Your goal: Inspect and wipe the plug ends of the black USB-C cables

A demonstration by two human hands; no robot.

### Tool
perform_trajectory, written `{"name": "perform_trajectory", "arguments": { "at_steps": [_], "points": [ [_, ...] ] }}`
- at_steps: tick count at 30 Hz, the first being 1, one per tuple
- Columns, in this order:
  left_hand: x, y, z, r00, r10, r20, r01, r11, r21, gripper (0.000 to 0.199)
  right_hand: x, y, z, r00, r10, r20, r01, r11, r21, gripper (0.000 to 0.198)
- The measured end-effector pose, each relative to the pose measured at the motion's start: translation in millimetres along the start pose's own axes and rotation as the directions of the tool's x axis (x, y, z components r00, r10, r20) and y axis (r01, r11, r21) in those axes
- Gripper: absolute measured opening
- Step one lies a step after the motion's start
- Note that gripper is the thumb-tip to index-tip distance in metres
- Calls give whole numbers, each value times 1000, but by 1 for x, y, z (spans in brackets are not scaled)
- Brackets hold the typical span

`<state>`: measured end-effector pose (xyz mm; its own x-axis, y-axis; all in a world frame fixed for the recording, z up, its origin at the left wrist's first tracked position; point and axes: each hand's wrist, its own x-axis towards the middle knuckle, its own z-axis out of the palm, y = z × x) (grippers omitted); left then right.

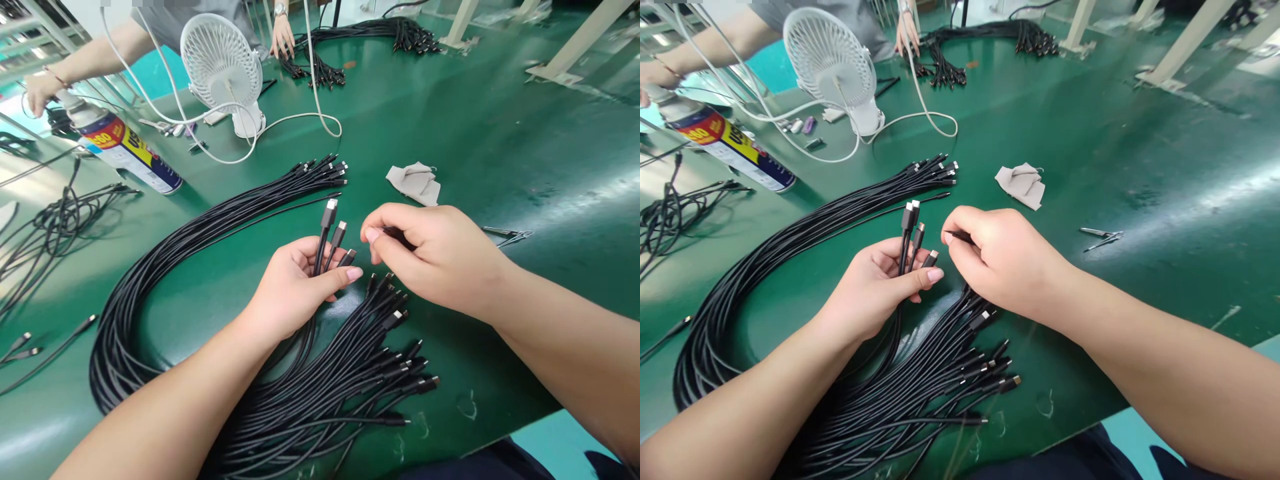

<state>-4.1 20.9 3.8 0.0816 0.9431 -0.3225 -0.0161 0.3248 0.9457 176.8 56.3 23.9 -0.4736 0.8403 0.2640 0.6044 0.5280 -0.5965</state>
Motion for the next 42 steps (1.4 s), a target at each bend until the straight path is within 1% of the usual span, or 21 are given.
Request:
{"name": "perform_trajectory", "arguments": {
  "at_steps": [3, 6, 8, 9, 10, 13, 14, 16, 19, 23, 27, 30, 32, 34, 36, 39, 40, 42],
  "points": [
    [-1, 2, 0, 1000, -5, -1, 5, 1000, -10, 25, 0, 1, 0, 1000, -3, -15, 2, 998, -61, 23],
    [-1, 5, 2, 1000, -25, -7, 25, 999, -47, 27, -2, 3, 2, 999, -29, -38, 27, 999, -37, 14],
    [-1, 5, 2, 999, -32, -7, 32, 997, -64, 27, -3, 4, 3, 996, -60, -72, 61, 998, 11, 31],
    [-1, 5, 2, 1000, -31, -5, 30, 997, -68, 27, -3, 4, 3, 994, -66, -81, 70, 997, 36, 36],
    [-1, 4, 2, 1000, -27, -1, 27, 997, -69, 27, -3, 3, 3, 995, -62, -75, 67, 996, 64, 35],
    [0, 3, 1, 1000, -12, 17, 13, 998, -65, 26, -1, 0, 4, 1000, 7, 18, -10, 988, 152, 13],
    [0, 2, 1, 1000, -7, 25, 9, 998, -63, 26, -1, -1, 4, 998, 34, 49, -42, 984, 170, 12],
    [1, 1, 0, 999, 1, 46, 2, 998, -66, 25, 0, -3, 6, 995, 65, 71, -77, 980, 184, 16],
    [2, 0, 0, 998, 11, 68, -5, 996, -85, 24, 1, -4, 7, 995, 72, 74, -85, 978, 192, 17],
    [1, 1, -1, 998, 3, 62, 4, 992, -125, 28, 2, -1, 8, 994, 66, 85, -81, 978, 192, 18],
    [1, 1, 0, 998, -3, 55, 11, 990, -144, 24, 3, 0, 5, 997, 50, 64, -59, 987, 149, 23],
    [1, 4, -1, 999, 17, 40, -11, 989, -149, 26, 5, 1, 4, 998, 25, 58, -31, 995, 100, 25],
    [0, 6, -1, 998, 34, 57, -24, 986, -166, 27, 6, 2, 3, 998, 18, 58, -23, 996, 86, 25],
    [0, 8, -2, 994, 42, 100, -24, 984, -175, 24, 6, 2, 2, 998, 33, 46, -38, 994, 107, 22],
    [0, 7, -4, 988, 37, 152, -12, 986, -165, 22, 5, 3, 1, 998, 58, 9, -58, 985, 162, 16],
    [0, 4, -5, 981, 18, 195, 4, 994, -110, 22, 3, 2, -1, 995, 89, -41, -76, 966, 249, 4],
    [0, 3, -6, 981, 14, 195, 3, 996, -87, 23, 3, 2, -1, 995, 97, -35, -83, 957, 278, 2],
    [0, 1, -6, 980, 17, 199, -9, 999, -42, 25, 1, 0, 0, 994, 110, 18, -109, 937, 331, 5]
  ]
}}
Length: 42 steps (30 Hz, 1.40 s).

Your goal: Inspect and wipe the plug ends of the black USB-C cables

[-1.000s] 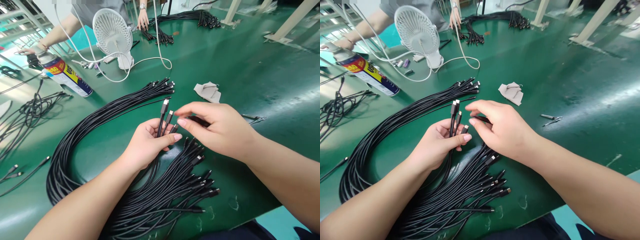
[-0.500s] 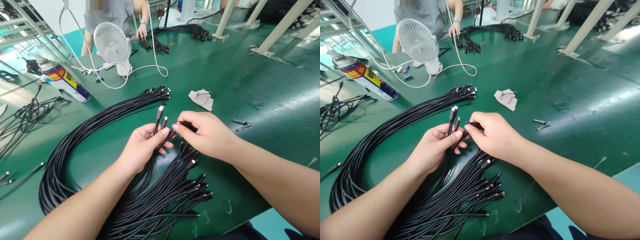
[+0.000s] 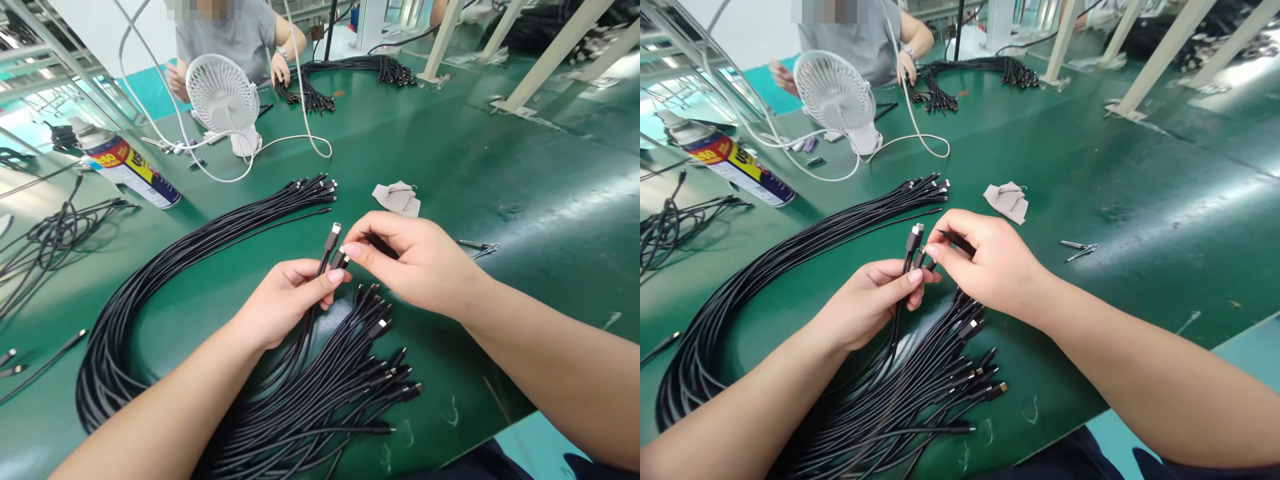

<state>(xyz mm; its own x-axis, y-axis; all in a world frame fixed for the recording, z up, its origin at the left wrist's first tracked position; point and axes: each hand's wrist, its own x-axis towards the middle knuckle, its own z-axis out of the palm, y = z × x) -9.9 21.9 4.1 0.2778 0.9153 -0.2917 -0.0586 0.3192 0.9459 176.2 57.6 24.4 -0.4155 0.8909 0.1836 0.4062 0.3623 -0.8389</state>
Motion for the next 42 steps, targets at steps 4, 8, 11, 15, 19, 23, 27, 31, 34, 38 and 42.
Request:
{"name": "perform_trajectory", "arguments": {
  "at_steps": [4, 8, 11, 15, 19, 23, 27, 31, 34, 38, 42],
  "points": [
    [0, 0, 0, 1000, -1, 20, 1, 1000, 18, 25, -1, -4, 3, 998, 20, 68, -27, 995, 100, 12],
    [-1, 4, -1, 991, -123, 54, 131, 974, -183, 25, 2, -7, -3, 994, 9, 105, -31, 976, 214, 14],
    [-1, 6, -1, 983, -167, 80, 183, 936, -301, 25, 5, -4, -11, 987, -37, 154, 1, 973, 229, 16],
    [-2, 6, 1, 967, -212, 139, 249, 898, -363, 28, 5, 1, -10, 981, -87, 174, 55, 982, 179, 14],
    [-2, 1, 4, 964, -173, 200, 232, 918, -323, 24, 2, -2, -3, 971, -59, 232, 1, 970, 243, 18],
    [-2, -2, 4, 974, -123, 192, 180, 933, -313, 21, 0, -9, -4, 980, -88, 180, 61, 987, 149, 23],
    [-2, 1, 2, 974, -129, 189, 193, 905, -379, 19, -1, -12, -7, 987, -161, -24, 156, 977, -147, 19],
    [-1, 3, 1, 975, -122, 184, 188, 896, -402, 21, -5, -9, -7, 971, -236, -35, 224, 951, -212, 12],
    [-1, 3, -1, 972, -134, 193, 203, 894, -400, 19, -9, -6, -6, 951, -309, 11, 299, 909, -291, 15],
    [-2, 3, -1, 967, -139, 215, 221, 879, -423, 17, -15, -6, -5, 922, -367, 121, 383, 827, -411, 20],
    [-2, 5, -2, 964, -153, 219, 237, 867, -439, 17, -18, -9, -3, 899, -431, 82, 416, 778, -472, 20]
  ]
}}
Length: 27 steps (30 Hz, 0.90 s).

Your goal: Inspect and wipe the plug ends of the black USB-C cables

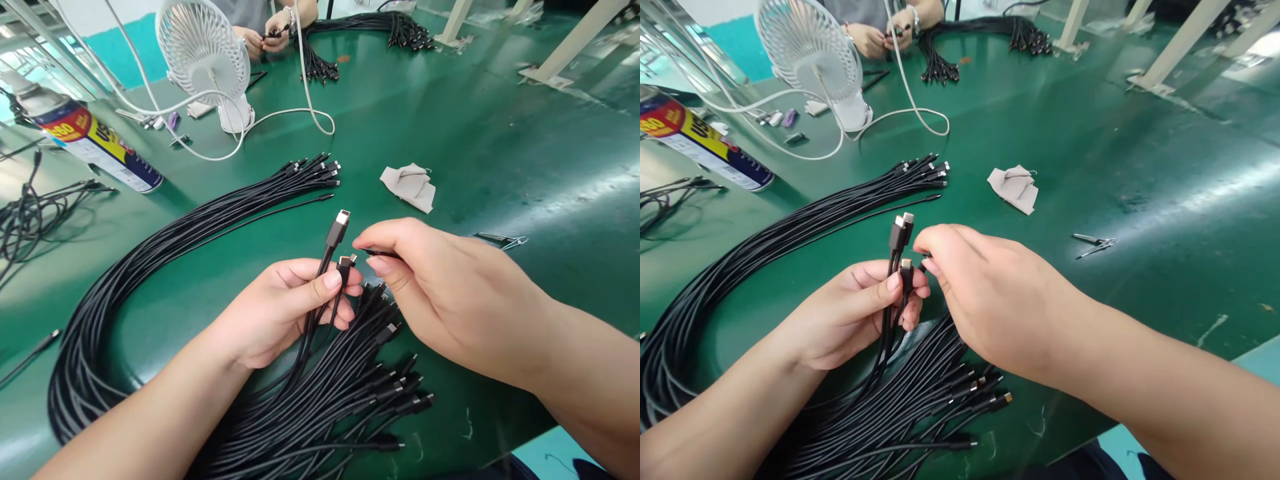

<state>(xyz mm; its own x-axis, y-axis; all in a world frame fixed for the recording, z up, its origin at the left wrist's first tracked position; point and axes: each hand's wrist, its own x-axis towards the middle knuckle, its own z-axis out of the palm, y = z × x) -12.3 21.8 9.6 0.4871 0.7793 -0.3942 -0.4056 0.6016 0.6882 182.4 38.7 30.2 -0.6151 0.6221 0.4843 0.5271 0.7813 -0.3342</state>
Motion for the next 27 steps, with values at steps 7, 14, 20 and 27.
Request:
{"name": "perform_trajectory", "arguments": {
  "at_steps": [7, 14, 20, 27],
  "points": [
    [1, -1, -2, 1000, 8, 3, -8, 1000, -4, 16, -3, -1, 3, 998, -61, -18, 57, 983, -173, 25],
    [2, -2, -1, 1000, 10, -22, -10, 1000, 15, 16, -3, -3, 4, 993, -112, -43, 96, 959, -267, 26],
    [1, -2, 3, 999, 4, -54, -3, 999, 35, 18, -3, -2, 8, 987, -149, -60, 123, 941, -316, 26],
    [2, -1, 2, 997, -7, -80, 11, 999, 52, 20, -3, -1, 8, 988, -149, -48, 128, 945, -302, 27]
  ]
}}
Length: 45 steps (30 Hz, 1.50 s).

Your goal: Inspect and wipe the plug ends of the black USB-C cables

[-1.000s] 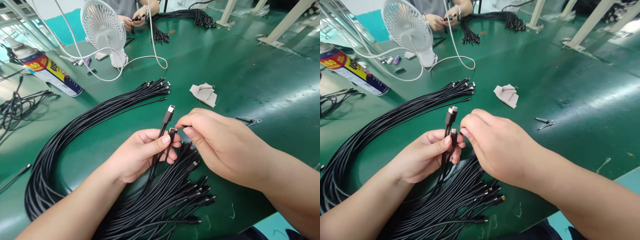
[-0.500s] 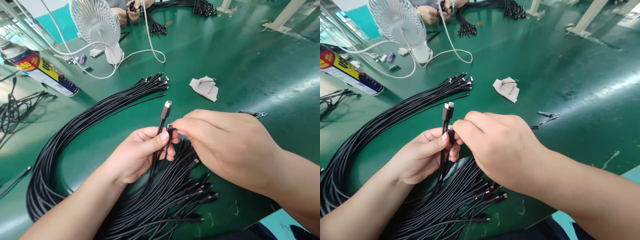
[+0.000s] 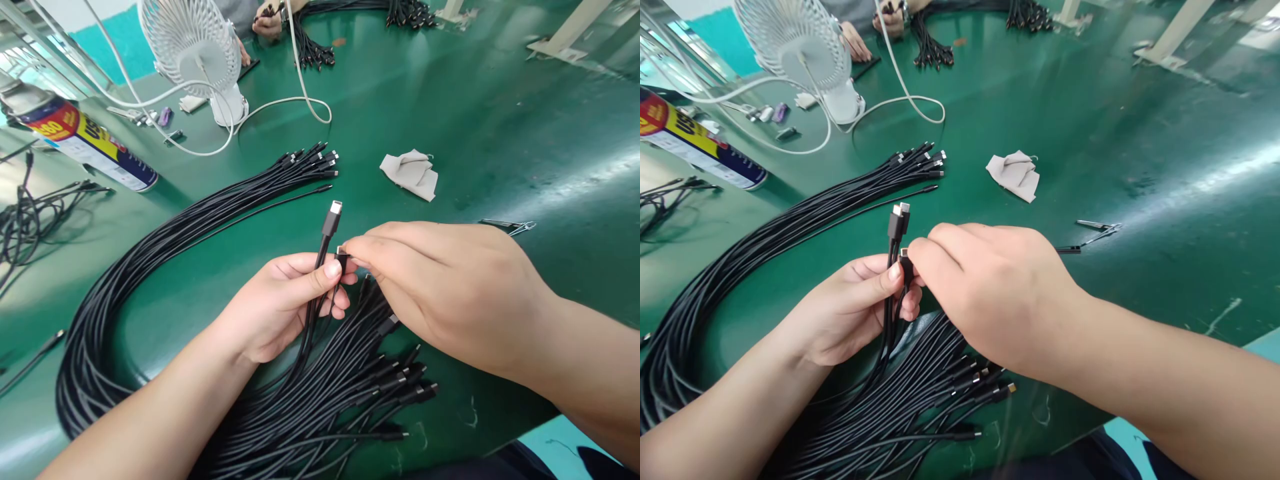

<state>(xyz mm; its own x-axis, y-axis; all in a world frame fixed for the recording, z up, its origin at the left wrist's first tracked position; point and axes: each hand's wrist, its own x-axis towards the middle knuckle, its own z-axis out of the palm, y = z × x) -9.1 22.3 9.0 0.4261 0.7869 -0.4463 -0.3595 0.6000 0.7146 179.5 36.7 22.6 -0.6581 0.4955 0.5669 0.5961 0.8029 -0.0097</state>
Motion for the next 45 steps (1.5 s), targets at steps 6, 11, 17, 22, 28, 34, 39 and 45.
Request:
{"name": "perform_trajectory", "arguments": {
  "at_steps": [6, 11, 17, 22, 28, 34, 39, 45],
  "points": [
    [2, -2, -3, 1000, -17, -15, 17, 1000, -7, 21, -1, 3, -1, 999, -8, 32, 6, 999, 42, 26],
    [2, -2, -5, 999, -34, -23, 34, 999, -16, 21, 0, 4, -2, 999, 3, 49, -6, 998, 69, 27],
    [2, -1, -6, 999, -33, -35, 32, 999, -11, 22, 0, 5, -4, 999, 3, 39, -6, 997, 80, 29],
    [3, -2, -5, 999, -24, -46, 23, 1000, -11, 23, 0, 5, -5, 1000, -8, 27, 6, 997, 75, 30],
    [2, -1, -5, 1000, -6, -27, 6, 1000, 0, 21, -2, 5, -4, 999, -23, 33, 23, 1000, 8, 30],
    [-1, 1, -2, 999, 15, -28, -15, 1000, 8, 22, 0, 7, -6, 998, 42, 48, -43, 999, 16, 30],
    [-1, 2, 0, 999, 23, -38, -22, 1000, 17, 23, 6, 11, -4, 960, 221, 173, -267, 907, 325, 22],
    [0, 1, -1, 1000, 21, -22, -20, 999, 44, 24, 16, 13, 1, 897, 286, 337, -442, 573, 690, 18]
  ]
}}
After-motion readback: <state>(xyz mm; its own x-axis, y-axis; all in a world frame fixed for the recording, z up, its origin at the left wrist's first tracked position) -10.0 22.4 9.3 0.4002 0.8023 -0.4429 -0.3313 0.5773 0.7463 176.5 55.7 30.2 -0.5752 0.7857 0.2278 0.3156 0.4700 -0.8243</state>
